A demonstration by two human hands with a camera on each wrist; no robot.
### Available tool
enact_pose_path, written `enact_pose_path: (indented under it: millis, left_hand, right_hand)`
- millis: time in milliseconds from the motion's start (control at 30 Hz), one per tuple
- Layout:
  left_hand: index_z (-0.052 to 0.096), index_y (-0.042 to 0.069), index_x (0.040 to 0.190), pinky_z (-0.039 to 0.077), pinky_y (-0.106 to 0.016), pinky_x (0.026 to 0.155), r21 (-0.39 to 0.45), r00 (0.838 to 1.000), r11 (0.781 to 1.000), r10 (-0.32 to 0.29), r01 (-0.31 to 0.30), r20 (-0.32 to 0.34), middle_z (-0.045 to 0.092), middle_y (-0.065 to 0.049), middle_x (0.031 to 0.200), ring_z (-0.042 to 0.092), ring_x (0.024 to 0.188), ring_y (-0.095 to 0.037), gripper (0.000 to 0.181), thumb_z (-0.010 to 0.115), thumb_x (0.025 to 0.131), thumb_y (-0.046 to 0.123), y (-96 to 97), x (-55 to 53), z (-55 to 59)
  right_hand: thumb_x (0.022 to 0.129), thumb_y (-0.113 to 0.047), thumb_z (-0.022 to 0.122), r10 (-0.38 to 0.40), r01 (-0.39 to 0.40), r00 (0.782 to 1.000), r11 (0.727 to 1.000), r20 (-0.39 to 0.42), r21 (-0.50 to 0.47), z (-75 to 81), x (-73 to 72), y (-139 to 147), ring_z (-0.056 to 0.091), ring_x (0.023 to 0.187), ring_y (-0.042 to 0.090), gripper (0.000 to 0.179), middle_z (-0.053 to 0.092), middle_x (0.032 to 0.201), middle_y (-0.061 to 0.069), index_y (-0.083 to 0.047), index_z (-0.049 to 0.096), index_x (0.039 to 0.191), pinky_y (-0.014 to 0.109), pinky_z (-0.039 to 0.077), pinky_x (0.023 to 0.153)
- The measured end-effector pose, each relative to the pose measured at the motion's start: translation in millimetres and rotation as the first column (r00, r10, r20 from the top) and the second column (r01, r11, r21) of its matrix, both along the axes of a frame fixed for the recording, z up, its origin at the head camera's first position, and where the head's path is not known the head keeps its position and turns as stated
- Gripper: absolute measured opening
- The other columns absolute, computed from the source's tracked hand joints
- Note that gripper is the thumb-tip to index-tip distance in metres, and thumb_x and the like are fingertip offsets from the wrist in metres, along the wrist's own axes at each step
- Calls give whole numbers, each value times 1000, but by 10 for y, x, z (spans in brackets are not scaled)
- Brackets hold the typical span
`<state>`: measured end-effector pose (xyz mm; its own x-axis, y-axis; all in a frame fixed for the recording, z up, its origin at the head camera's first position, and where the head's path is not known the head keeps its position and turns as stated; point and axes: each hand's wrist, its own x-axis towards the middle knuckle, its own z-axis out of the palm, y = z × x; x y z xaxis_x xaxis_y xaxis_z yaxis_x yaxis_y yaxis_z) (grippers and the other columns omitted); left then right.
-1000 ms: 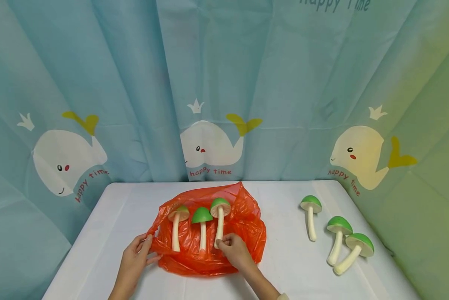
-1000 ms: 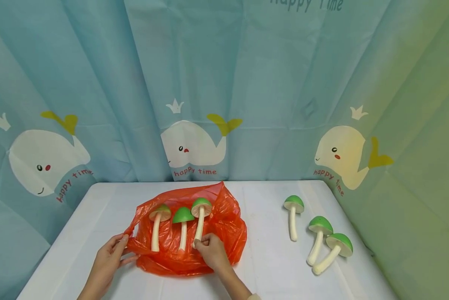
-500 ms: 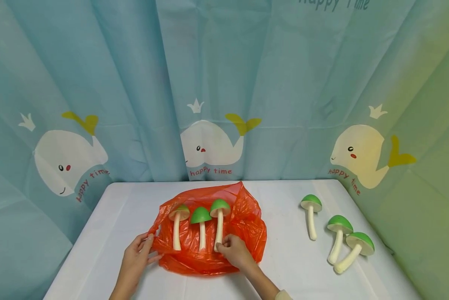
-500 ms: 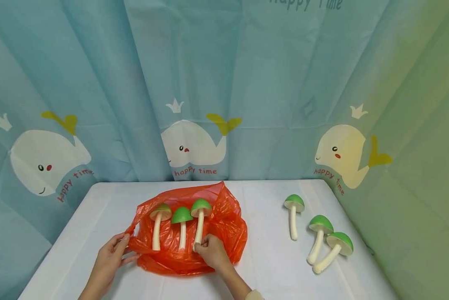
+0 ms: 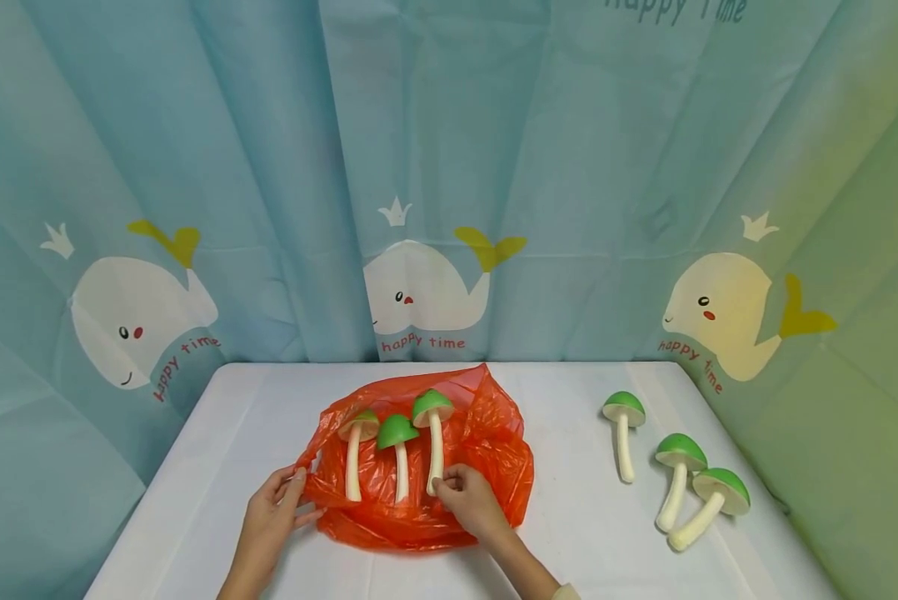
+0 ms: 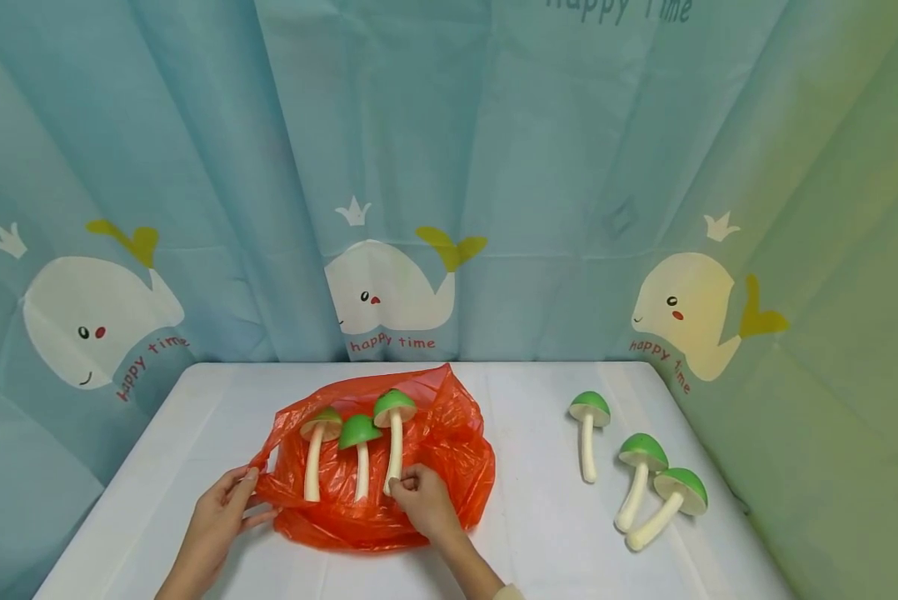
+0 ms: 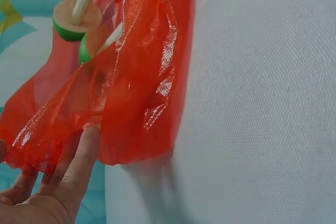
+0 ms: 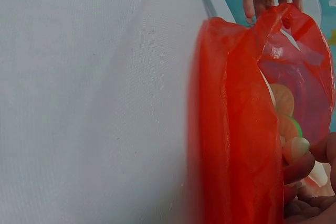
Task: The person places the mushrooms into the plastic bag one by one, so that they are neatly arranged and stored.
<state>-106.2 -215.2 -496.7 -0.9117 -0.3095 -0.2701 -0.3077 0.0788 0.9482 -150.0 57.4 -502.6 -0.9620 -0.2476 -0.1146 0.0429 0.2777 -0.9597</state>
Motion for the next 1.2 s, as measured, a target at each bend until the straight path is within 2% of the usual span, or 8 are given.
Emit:
enact_pose_path:
  millis: [33,67,267,400,600,733,933,1200]
  left_hand:
    - [37,-3,135,57,-35,69,-5,1000,1000,-6,6,-5,48,-28,126,63,92,-21,73,49,92,54,29,33,92]
    - [36,-5,135,57,-36,69,-9,1000,1000,-9,9,-12,47,-30,126,63,91,-22,70,49,94,50,42,48,135]
    - [40,-3,133,57,-35,69,-13,1000,1000,10,-10,2,50,-26,123,64,86,-16,71,52,91,53,29,23,78]
    - [38,-6,133,57,-35,69,-10,1000,1000,-3,3,-20,49,-29,123,63,92,-22,68,50,95,48,57,69,182]
    - [35,-8,135,57,-35,70,-11,1000,1000,-26,25,-6,48,-29,125,63,93,-22,65,47,97,43,60,84,242]
    - [36,-8,135,57,-35,71,-11,1000,1000,-21,21,-6,47,-30,126,63,94,-23,65,47,97,44,57,86,236]
    - [39,-8,132,57,-36,68,-23,999,1000,-10,9,-53,51,-29,120,64,89,-22,67,48,96,47,68,86,205]
    - [39,-10,130,57,-36,66,-14,997,1000,-10,9,-76,52,-29,117,65,86,-21,70,49,95,49,71,79,176]
  right_hand:
    - [88,-17,64,-6,6,1000,1000,-2,0,-4,0,3,52,63,12,23,58,74,3,5,59,95,20,45,54]
    - [88,-17,65,-13,13,1000,1000,-6,2,-7,0,8,51,62,12,23,57,74,3,5,59,94,20,44,54]
    - [87,-17,65,-88,90,996,993,-35,79,3,27,31,51,60,12,21,57,70,2,4,60,90,21,44,51]
    - [86,-16,66,-103,106,994,986,-29,132,6,37,38,48,60,12,20,56,68,1,2,60,88,22,43,51]
    - [87,-15,65,-47,48,999,986,-10,160,20,29,28,49,60,11,18,56,67,1,1,59,85,22,43,51]
    - [87,-18,65,19,-19,1000,993,-3,117,36,17,8,49,62,12,21,56,69,2,3,59,88,22,44,52]
    - [87,-18,66,67,-69,997,995,26,76,17,16,-9,49,62,13,22,56,71,3,2,58,90,21,43,52]
    - [87,-14,66,75,-78,997,983,22,169,-5,20,-1,45,58,11,18,52,65,0,-2,56,79,20,37,48]
